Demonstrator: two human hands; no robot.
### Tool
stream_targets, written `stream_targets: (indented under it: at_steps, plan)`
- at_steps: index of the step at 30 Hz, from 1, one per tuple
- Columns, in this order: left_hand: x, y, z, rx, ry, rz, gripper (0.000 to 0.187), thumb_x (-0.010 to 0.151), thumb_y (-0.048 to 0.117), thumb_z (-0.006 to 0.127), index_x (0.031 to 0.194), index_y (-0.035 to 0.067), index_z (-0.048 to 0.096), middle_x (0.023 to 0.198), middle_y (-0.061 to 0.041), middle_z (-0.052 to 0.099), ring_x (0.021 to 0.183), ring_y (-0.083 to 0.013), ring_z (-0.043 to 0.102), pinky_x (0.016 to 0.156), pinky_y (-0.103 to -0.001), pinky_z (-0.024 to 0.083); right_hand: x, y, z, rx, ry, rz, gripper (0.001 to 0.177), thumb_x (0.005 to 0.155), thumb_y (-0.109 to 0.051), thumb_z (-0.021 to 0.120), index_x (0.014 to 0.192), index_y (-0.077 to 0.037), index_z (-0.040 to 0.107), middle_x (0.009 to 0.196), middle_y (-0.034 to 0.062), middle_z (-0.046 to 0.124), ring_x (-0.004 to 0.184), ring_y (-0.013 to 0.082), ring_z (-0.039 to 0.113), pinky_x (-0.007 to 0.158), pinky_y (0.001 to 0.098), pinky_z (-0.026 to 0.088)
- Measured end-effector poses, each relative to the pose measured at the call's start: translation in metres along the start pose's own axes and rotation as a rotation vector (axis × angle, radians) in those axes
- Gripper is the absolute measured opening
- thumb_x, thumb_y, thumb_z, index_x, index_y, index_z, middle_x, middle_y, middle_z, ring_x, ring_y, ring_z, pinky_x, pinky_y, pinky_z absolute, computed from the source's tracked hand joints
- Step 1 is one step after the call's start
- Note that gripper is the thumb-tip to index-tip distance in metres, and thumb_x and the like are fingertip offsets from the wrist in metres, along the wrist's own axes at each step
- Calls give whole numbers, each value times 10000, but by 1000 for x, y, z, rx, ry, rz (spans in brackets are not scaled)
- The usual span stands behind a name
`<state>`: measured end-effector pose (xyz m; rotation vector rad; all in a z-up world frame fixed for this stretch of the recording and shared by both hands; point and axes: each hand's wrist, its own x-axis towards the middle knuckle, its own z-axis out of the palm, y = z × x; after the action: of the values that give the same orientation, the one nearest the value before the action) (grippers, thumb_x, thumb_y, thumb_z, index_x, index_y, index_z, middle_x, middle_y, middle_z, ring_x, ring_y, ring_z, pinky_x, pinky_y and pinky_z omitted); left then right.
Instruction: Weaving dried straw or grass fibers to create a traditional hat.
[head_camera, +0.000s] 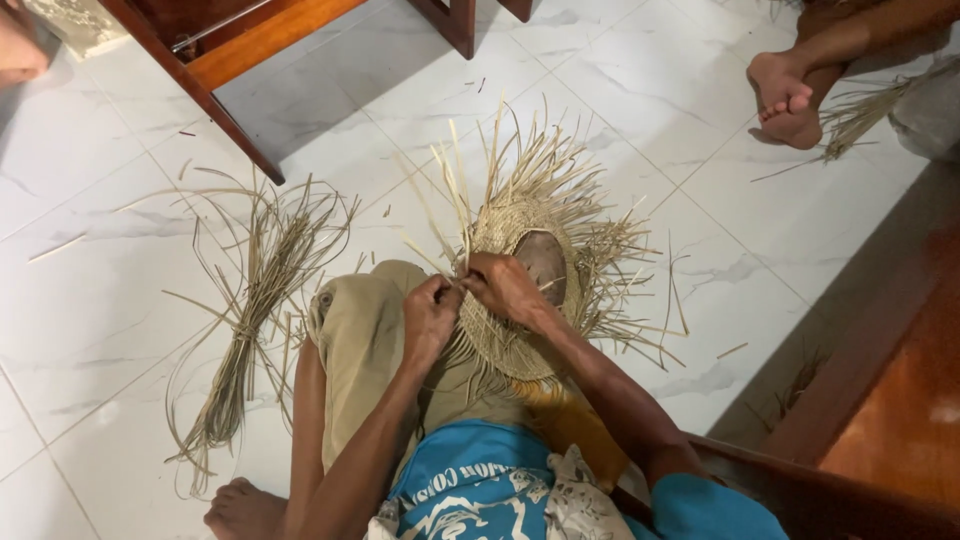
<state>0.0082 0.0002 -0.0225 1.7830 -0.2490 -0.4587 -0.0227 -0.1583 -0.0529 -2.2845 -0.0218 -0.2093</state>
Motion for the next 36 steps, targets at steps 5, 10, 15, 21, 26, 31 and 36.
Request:
stream_targets:
  at_steps: [5, 10, 15, 21, 26, 31, 36]
  plan:
    - [39, -80, 12, -345, -56, -380, 197, 830, 194, 646, 884, 6, 657, 795, -150, 640, 728, -238, 599, 627, -384, 485, -22, -12, -18, 36, -95, -94, 53, 819, -75, 645, 829, -30, 619, 831, 169, 644, 822, 373, 630, 731, 435, 505]
    - [40, -89, 23, -713, -43, -470, 212, 814, 105, 715, 909, -45, 598, 801, -156, 630, 730, -255, 640, 631, -399, 547, -23, -14, -30, 54, -197, -254, 70, 847, -52, 586, 794, -28, 625, 932, 187, 608, 901, 405, 595, 775, 467, 498]
    - [12, -10, 18, -212, 135, -170, 178, 708, 149, 757, 772, 20, 651, 680, -38, 538, 662, -108, 505, 547, -244, 405, -12, -13, -18, 136, -88, -95, 178, 920, -28, 495, 1045, 1, 618, 948, 238, 627, 902, 421, 615, 783, 482, 496]
    - [-1, -10, 25, 126, 274, 240, 87, 785, 79, 683, 812, 66, 602, 701, -165, 652, 744, -357, 669, 631, -403, 529, -5, 12, 5, 49, -64, -24, 135, 810, -36, 583, 943, -27, 603, 809, 169, 610, 774, 366, 635, 673, 438, 508]
    - [4, -17, 19, 75, 220, 131, 131, 789, 101, 659, 868, 63, 563, 659, -141, 639, 680, -271, 604, 592, -416, 471, -11, 9, 14, 98, 78, 107, 213, 746, -90, 631, 956, -63, 605, 746, 128, 622, 717, 286, 653, 630, 380, 511]
    - [35, -54, 10, -134, 13, -30, 183, 853, 163, 594, 715, 45, 575, 542, -47, 466, 525, -137, 437, 471, -291, 391, -16, -2, 32, 3, 148, -66, 155, 766, -59, 627, 921, -67, 626, 815, 121, 620, 774, 302, 654, 664, 375, 535]
    - [40, -27, -32, -340, -430, -89, 168, 818, 174, 694, 813, 21, 625, 635, -45, 556, 551, -143, 516, 507, -277, 428, -26, 0, 46, -118, 113, -375, 177, 819, -36, 544, 990, -52, 585, 749, 137, 576, 750, 335, 604, 663, 429, 528]
